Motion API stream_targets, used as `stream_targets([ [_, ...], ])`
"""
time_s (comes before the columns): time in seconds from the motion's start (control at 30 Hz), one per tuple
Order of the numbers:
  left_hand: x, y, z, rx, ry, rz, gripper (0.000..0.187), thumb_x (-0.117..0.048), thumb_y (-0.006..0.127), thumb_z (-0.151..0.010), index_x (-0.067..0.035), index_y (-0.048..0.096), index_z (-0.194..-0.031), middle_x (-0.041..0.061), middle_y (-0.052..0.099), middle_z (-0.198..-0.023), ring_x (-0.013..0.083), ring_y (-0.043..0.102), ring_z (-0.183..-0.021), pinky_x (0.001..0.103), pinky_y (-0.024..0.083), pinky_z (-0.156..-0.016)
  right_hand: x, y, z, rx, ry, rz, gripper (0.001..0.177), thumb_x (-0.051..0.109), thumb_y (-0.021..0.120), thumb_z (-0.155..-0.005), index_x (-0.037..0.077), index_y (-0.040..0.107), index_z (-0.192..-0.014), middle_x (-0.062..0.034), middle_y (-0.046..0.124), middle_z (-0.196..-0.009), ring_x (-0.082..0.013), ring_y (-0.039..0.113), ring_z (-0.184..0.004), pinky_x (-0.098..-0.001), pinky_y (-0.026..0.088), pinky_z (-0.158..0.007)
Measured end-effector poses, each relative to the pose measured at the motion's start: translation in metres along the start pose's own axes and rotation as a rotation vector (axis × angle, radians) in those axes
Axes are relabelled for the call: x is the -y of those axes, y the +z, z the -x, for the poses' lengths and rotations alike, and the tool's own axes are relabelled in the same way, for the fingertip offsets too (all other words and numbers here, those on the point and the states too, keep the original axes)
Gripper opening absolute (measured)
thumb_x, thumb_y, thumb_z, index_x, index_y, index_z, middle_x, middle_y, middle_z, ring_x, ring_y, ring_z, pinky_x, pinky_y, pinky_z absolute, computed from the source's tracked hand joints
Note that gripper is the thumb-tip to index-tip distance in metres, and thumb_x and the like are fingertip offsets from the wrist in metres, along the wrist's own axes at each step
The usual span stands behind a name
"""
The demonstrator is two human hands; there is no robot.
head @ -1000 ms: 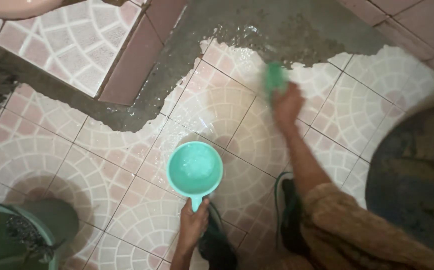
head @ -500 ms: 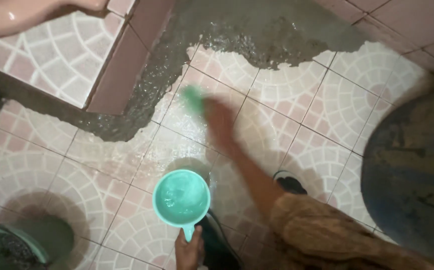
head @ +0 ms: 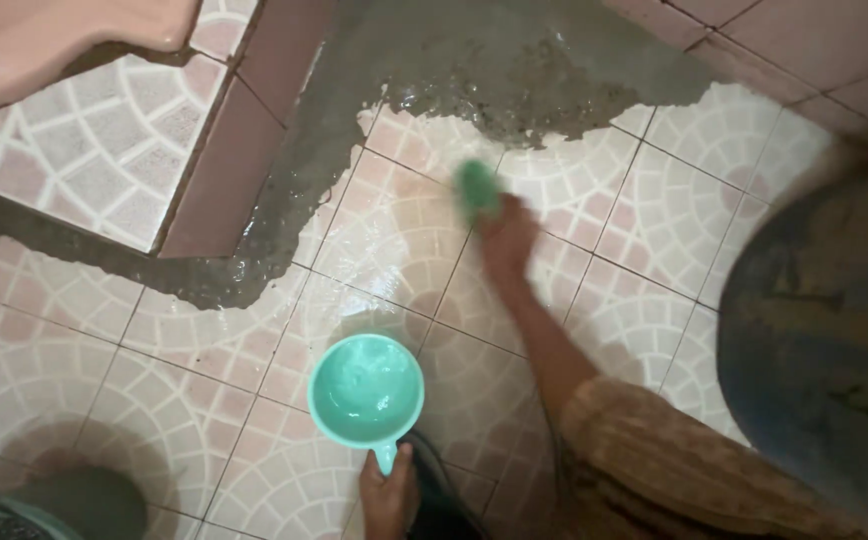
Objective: The person is scrubbing tiled floor in a bathroom using a green brush and water from a small blue scoop.
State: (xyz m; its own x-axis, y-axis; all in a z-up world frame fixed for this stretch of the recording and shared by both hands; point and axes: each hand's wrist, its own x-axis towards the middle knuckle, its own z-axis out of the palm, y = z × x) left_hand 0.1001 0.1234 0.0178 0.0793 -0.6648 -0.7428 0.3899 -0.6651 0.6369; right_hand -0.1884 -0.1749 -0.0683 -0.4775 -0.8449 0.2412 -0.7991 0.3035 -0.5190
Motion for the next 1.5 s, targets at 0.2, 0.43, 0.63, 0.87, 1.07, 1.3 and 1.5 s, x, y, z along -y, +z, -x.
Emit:
stream_targets([
  [0.2, -0.044, 0.034, 0.001, -0.057, -0.068, -0.072, 0.015, -0.018, 0.068, -0.095, -0.007, 0.060, -0.101, -0.004, 0.042, -0.054, 0.0070, 0.036, -0.040, 0.027, 0.025, -0.036, 0.157, 0.020, 0.050, 0.472, -0.472, -0.242, 0.045, 0.031, 0.071, -0.091, 0.014, 0.068, -0.132, -0.0116, 0.067, -0.122, -0.0327, 0.062, -0.112, -0.0513, 0.042, -0.100],
  [0.43, -0.101, 0.062, -0.017, 0.051, 0.058, -0.160, 0.021, -0.023, 0.066, -0.098, -0.005, 0.063, -0.107, -0.004, 0.047, -0.056, 0.0058, 0.036, -0.039, 0.026, 0.028, -0.035, -0.031, 0.063, -0.044, -0.196, -0.541, -0.036, 0.019, 0.024, 0.072, -0.089, 0.012, 0.065, -0.103, -0.0193, 0.069, -0.124, -0.0385, 0.064, -0.115, -0.0494, 0.048, -0.097],
  [0.63, -0.116, 0.070, -0.031, 0.051, -0.081, -0.144, 0.020, -0.022, 0.067, -0.095, -0.007, 0.065, -0.109, -0.003, 0.047, -0.056, 0.0054, 0.038, -0.040, 0.026, 0.030, -0.035, -0.092, -0.038, -0.133, -0.133, 0.215, 0.197, 0.031, 0.027, 0.070, -0.099, 0.004, 0.068, -0.118, -0.0231, 0.064, -0.112, -0.0425, 0.062, -0.101, -0.0585, 0.048, -0.083],
  [0.87, -0.112, 0.073, -0.034, 0.036, -0.045, -0.152, 0.020, -0.022, 0.066, -0.094, -0.008, 0.066, -0.107, -0.002, 0.046, -0.053, 0.0070, 0.039, -0.037, 0.025, 0.032, -0.034, 0.040, 0.047, -0.042, 0.053, -0.154, -0.032, 0.036, 0.027, 0.068, -0.102, 0.000, 0.063, -0.125, -0.0203, 0.065, -0.117, -0.0391, 0.060, -0.108, -0.0551, 0.044, -0.091],
  [1.07, -0.107, 0.061, -0.025, -0.150, -0.052, 0.006, 0.012, -0.018, 0.065, -0.095, -0.008, 0.058, -0.100, -0.002, 0.044, -0.054, 0.0094, 0.037, -0.038, 0.028, 0.030, -0.034, 0.179, 0.028, 0.033, 0.420, -0.548, -0.341, 0.042, 0.023, 0.072, -0.089, 0.010, 0.070, -0.128, -0.0135, 0.067, -0.115, -0.0327, 0.060, -0.106, -0.0520, 0.041, -0.092],
  [1.3, -0.106, 0.008, -0.004, -0.238, 0.060, -0.158, 0.023, -0.022, 0.065, -0.099, -0.002, 0.064, -0.111, 0.004, 0.054, -0.066, 0.0137, 0.047, -0.052, 0.032, 0.042, -0.047, 0.073, 0.059, -0.085, 0.244, -0.315, -0.232, 0.035, 0.022, 0.077, -0.086, 0.006, 0.066, -0.115, -0.0162, 0.069, -0.099, -0.0339, 0.065, -0.091, -0.0467, 0.051, -0.083],
  [1.5, -0.163, 0.030, 0.021, -0.711, 0.765, -1.230, 0.081, -0.039, 0.074, -0.079, 0.006, 0.051, -0.142, 0.036, 0.051, -0.140, 0.0392, 0.040, -0.136, 0.050, 0.034, -0.108, 0.047, 0.092, -0.146, -0.021, -0.198, -0.107, 0.033, 0.025, 0.070, -0.101, 0.000, 0.064, -0.122, -0.0210, 0.066, -0.112, -0.0380, 0.062, -0.103, -0.0517, 0.049, -0.089],
])
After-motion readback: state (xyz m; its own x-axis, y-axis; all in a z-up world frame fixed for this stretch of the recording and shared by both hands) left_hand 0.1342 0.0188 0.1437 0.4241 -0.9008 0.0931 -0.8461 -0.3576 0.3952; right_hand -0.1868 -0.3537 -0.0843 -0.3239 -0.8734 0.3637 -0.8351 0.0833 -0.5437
